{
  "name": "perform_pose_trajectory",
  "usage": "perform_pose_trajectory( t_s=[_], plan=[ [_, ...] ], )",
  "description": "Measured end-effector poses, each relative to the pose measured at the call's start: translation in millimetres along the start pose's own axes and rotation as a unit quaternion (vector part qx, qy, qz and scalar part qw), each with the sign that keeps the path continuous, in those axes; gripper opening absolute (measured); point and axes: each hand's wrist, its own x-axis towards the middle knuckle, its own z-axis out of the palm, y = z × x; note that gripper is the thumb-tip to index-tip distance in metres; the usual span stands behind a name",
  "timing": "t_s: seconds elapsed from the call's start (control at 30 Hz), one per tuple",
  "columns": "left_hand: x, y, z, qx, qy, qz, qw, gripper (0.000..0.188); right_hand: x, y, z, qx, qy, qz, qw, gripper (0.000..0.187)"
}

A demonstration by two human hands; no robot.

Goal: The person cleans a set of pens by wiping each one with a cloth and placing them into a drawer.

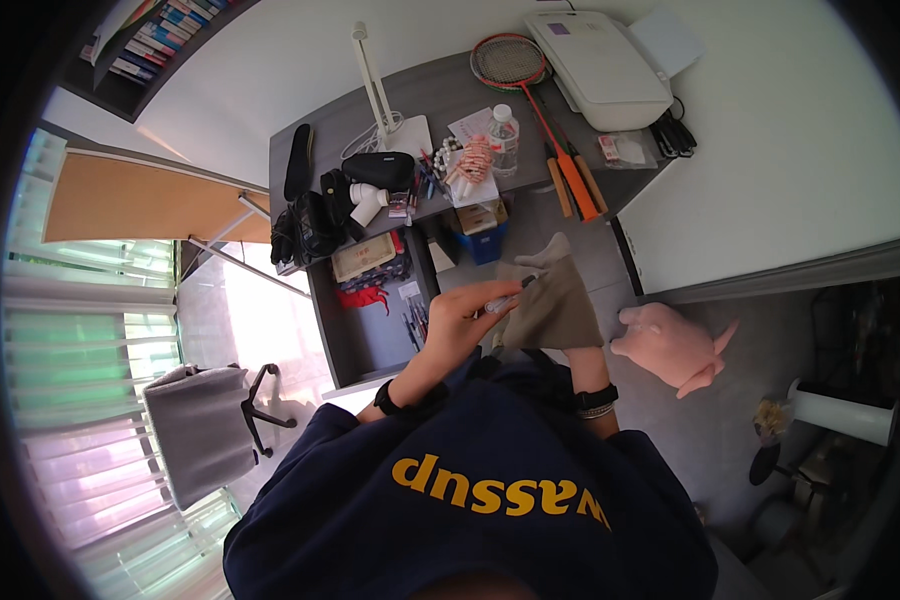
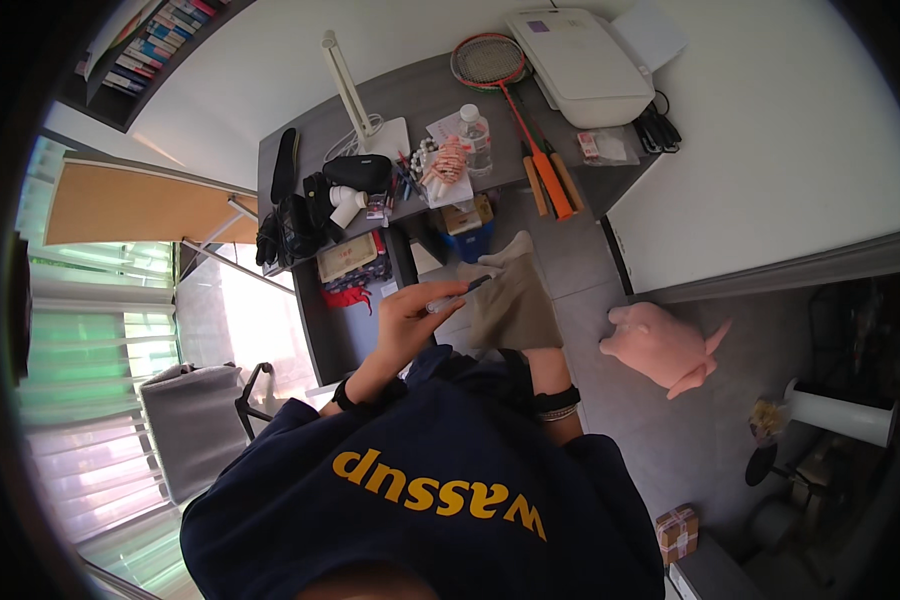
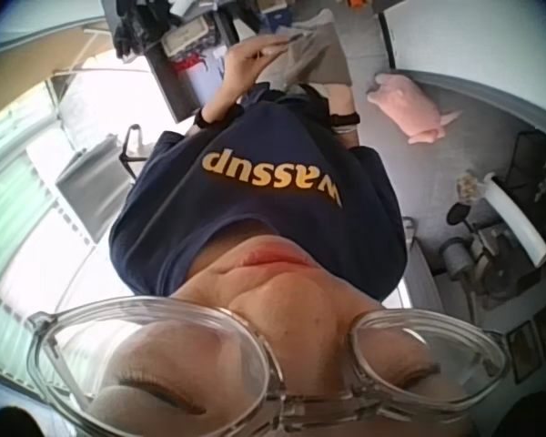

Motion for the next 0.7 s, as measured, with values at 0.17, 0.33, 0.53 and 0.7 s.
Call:
perform_pose_trajectory(
  t_s=[0.17,0.33,0.53,0.7],
  plan=[
    [-1.9,0.6,13.1,0.066,-0.017,0.152,0.986,0.028,-1.7,-26.5,2.3,0.005,0.002,0.013,1.000,0.033],
    [0.9,10.7,24.1,0.077,-0.041,0.178,0.980,0.026,-1.5,-31.9,0.4,0.065,0.069,0.116,0.989,0.029],
    [14.4,-27.1,19.1,-0.118,-0.091,-0.122,0.981,0.013,-9.9,-13.0,-14.4,-0.125,0.029,0.129,0.983,0.028],
    [38.2,-39.9,-0.1,-0.205,-0.158,-0.299,0.918,0.017,-20.7,8.2,-25.7,-0.358,0.049,-0.017,0.932,0.030]
  ],
)
